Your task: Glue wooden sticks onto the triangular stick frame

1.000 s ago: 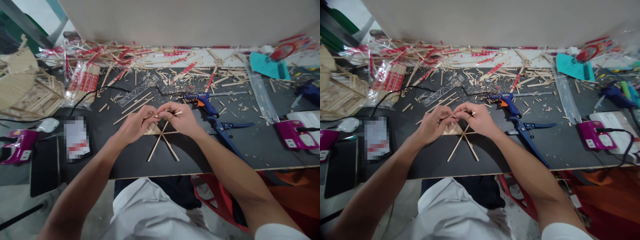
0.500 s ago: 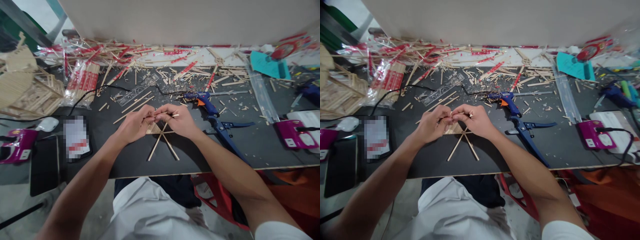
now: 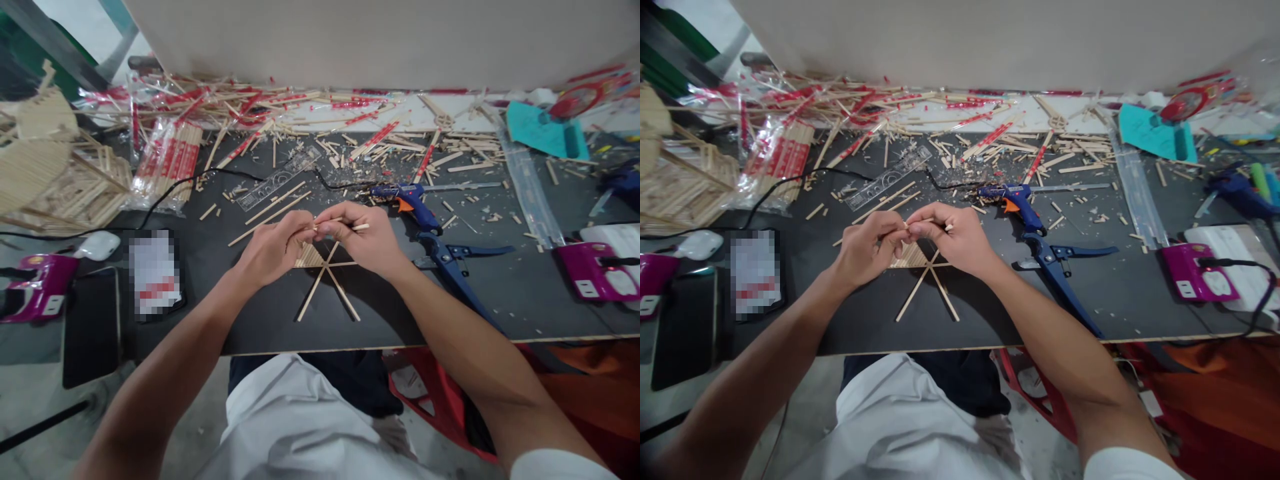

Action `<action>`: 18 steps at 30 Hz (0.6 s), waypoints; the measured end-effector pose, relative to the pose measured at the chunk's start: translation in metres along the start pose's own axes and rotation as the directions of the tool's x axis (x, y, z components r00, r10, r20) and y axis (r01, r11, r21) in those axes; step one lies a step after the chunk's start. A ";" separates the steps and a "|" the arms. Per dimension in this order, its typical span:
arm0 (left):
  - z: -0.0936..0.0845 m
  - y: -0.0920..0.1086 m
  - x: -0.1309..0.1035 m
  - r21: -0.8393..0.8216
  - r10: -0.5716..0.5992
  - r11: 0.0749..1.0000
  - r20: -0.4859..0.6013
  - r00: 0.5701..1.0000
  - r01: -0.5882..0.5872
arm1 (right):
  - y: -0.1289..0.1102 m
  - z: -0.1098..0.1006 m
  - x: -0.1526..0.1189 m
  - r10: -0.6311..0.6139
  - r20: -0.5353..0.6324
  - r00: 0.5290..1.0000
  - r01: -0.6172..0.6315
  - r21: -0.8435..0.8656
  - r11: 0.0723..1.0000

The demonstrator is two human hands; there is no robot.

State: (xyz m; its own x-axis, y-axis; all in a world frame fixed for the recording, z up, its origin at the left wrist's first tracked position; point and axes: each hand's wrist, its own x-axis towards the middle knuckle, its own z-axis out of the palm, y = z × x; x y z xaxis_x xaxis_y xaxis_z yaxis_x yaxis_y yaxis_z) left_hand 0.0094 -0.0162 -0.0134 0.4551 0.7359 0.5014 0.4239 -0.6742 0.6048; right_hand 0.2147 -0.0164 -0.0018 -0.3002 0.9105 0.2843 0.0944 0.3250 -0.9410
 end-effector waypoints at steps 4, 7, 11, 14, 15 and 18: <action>-0.002 0.001 0.001 -0.019 0.061 0.998 -0.007 0.998 -0.061 | 0.002 0.000 0.000 0.029 0.018 0.999 -0.029 -0.011 1.000; -0.002 0.001 -0.001 -0.012 0.027 1.000 0.011 1.000 -0.027 | 0.000 0.000 -0.001 0.025 -0.002 1.000 -0.025 -0.019 1.000; 0.001 0.002 -0.003 0.008 -0.012 1.000 -0.035 0.999 0.013 | -0.001 0.002 -0.001 0.032 -0.013 0.999 -0.031 0.073 0.997; 0.002 0.001 -0.002 0.009 0.001 1.000 -0.041 0.999 -0.001 | 0.000 0.003 -0.002 0.051 0.000 0.999 -0.051 0.084 0.995; 0.001 0.001 -0.001 0.003 0.016 1.000 -0.046 0.999 -0.016 | 0.001 0.003 -0.002 0.053 -0.001 0.999 -0.052 0.079 0.996; -0.001 0.001 -0.002 0.004 0.052 0.999 -0.037 0.998 -0.052 | 0.000 0.003 -0.002 0.051 -0.001 0.999 -0.051 0.054 0.997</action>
State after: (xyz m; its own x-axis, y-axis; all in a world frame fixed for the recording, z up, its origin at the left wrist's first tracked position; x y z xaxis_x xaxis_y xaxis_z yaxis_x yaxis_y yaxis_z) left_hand 0.0083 -0.0179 -0.0130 0.4469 0.7018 0.5548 0.4030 -0.7116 0.5755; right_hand 0.2122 -0.0187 -0.0032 -0.2942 0.9261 0.2362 0.0578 0.2639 -0.9628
